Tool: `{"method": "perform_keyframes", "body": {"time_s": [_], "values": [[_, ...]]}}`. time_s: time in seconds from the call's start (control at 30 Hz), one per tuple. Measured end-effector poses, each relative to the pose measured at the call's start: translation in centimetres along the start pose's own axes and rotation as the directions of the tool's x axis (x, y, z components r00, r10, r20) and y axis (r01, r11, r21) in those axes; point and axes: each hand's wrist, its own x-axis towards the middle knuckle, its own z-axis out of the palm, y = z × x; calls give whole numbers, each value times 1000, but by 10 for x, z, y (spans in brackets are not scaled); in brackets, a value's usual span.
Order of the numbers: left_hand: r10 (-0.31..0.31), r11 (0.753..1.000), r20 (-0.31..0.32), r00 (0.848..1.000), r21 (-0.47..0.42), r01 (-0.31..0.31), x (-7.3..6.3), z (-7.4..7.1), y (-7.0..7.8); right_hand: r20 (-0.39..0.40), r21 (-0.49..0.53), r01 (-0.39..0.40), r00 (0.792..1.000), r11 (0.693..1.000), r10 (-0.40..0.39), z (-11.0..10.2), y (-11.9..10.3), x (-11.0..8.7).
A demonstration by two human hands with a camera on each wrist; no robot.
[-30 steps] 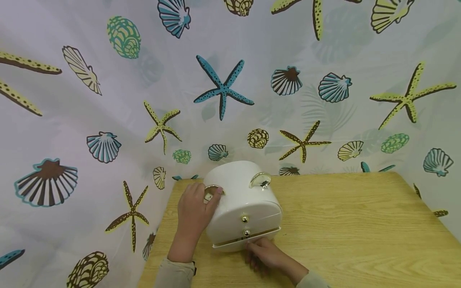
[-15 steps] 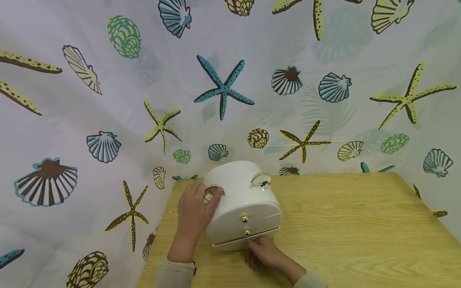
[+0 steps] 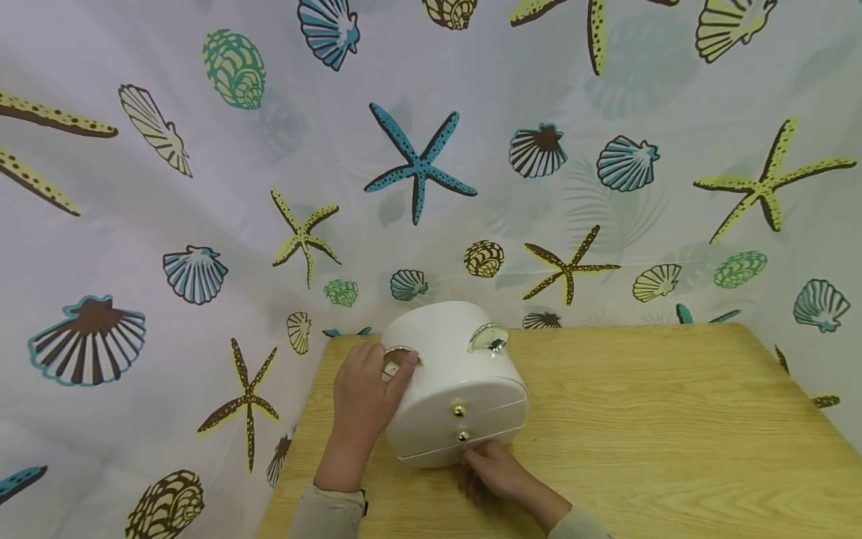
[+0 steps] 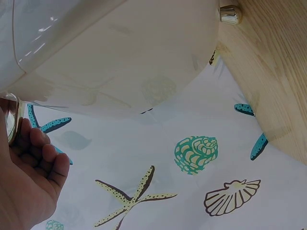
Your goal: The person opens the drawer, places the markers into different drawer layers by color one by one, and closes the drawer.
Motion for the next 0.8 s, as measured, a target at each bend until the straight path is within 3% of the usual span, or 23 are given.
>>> {"method": "perform_keyframes", "body": {"time_s": [0.3, 0.5, 0.67, 0.8], "values": [[2, 1000, -2, 1000, 7, -2, 1, 0, -1, 7, 6, -11, 1000, 1000, 11, 1, -3, 0], [8, 1000, -4, 1000, -1, -8, 0, -2, -3, 28, -17, 46, 999, 999, -46, -2, 0, -4], [-9, 1000, -9, 1000, -18, 8, -2, -3, -4, 48, -189, 96, 995, 977, -89, -19, -3, -14], [-40, 999, 7, 999, -16, 40, -3, -6, -1, 10, -393, 96, 995, 915, -101, -44, -12, -29]]}}
